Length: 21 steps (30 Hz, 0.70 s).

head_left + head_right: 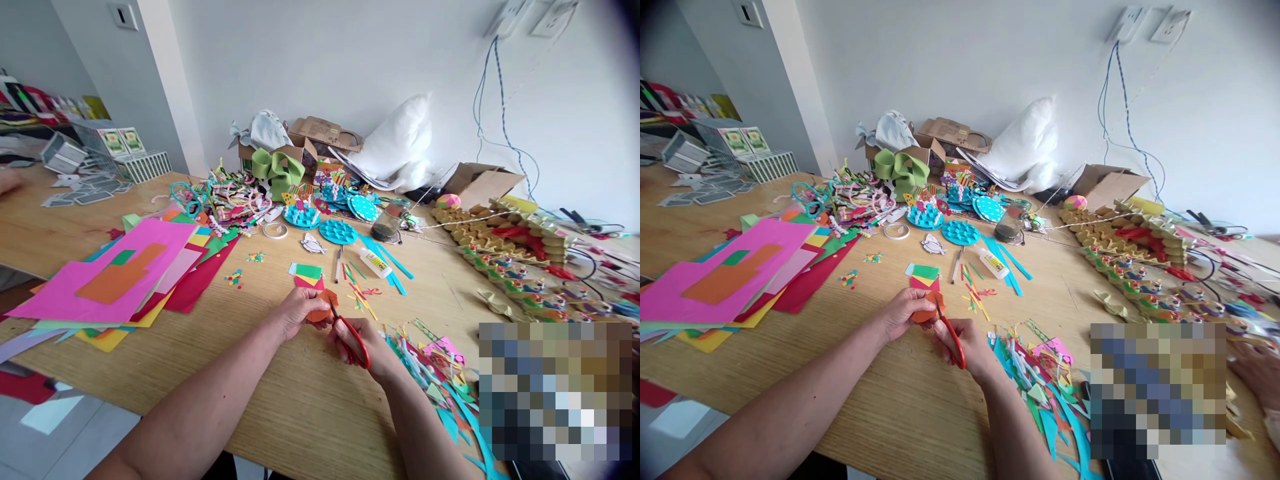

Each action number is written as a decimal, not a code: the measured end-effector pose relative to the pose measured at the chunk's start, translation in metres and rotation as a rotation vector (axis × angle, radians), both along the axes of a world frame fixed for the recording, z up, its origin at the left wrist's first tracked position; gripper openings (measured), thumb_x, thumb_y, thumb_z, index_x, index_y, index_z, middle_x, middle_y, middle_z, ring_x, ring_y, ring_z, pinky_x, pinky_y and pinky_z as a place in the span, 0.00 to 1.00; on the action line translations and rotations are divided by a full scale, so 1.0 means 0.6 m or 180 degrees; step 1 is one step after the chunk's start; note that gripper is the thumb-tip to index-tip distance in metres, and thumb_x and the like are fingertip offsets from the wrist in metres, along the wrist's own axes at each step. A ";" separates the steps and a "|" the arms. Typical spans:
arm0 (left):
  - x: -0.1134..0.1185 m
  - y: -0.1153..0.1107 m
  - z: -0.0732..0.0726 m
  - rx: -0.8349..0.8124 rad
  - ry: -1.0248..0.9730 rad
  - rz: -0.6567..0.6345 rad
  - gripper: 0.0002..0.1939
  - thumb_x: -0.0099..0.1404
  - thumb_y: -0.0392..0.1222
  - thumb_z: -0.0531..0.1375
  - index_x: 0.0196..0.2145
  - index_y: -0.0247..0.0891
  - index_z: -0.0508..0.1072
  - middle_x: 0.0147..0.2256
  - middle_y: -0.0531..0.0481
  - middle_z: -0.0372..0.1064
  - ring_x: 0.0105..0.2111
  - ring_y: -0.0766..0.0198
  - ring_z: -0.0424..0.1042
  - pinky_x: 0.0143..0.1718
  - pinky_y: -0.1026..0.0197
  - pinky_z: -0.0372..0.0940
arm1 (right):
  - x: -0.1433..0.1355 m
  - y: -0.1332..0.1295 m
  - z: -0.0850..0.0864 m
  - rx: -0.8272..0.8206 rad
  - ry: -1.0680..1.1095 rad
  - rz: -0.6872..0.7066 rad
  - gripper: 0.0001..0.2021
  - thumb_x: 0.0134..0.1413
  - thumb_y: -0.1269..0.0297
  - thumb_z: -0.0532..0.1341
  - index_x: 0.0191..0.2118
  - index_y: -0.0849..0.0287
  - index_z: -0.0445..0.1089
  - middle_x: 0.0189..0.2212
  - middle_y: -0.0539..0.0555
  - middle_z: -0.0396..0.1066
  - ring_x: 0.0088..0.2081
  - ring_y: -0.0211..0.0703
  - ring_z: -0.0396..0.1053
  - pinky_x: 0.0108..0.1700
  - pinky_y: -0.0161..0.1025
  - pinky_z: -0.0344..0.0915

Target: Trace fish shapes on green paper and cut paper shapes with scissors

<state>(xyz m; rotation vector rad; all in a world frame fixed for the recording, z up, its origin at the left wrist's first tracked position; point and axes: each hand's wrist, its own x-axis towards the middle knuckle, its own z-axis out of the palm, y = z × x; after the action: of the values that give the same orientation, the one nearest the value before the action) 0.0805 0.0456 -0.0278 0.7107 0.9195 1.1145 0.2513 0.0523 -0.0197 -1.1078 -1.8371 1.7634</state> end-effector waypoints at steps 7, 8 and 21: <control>-0.001 0.001 -0.004 -0.0043 -0.0014 -0.0019 0.11 0.44 0.40 0.64 0.27 0.32 0.72 0.20 0.48 0.71 0.19 0.67 0.67 0.22 0.64 0.61 | -0.001 0.000 0.002 -0.0021 -0.0011 -0.0045 0.30 0.47 0.35 0.58 0.25 0.64 0.69 0.11 0.47 0.60 0.14 0.31 0.55 0.18 0.31 0.47; -0.001 0.001 -0.003 -0.0055 -0.0023 -0.0010 0.11 0.44 0.40 0.64 0.27 0.32 0.72 0.20 0.48 0.71 0.19 0.67 0.67 0.22 0.64 0.61 | -0.001 0.000 0.002 -0.0032 -0.0008 -0.0058 0.30 0.47 0.35 0.58 0.25 0.64 0.69 0.11 0.47 0.60 0.14 0.31 0.55 0.18 0.31 0.47; 0.000 -0.002 0.005 -0.0151 -0.0041 0.0099 0.13 0.42 0.40 0.66 0.27 0.32 0.71 0.20 0.50 0.69 0.19 0.70 0.66 0.23 0.67 0.59 | -0.002 -0.001 0.007 -0.0051 -0.0104 -0.0075 0.30 0.47 0.35 0.57 0.24 0.63 0.68 0.12 0.47 0.60 0.15 0.32 0.55 0.18 0.32 0.49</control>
<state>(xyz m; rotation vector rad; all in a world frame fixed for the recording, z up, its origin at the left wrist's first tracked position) 0.0803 0.0447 -0.0246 0.6517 0.9457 1.1201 0.2499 0.0515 -0.0156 -1.1661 -1.8240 1.7599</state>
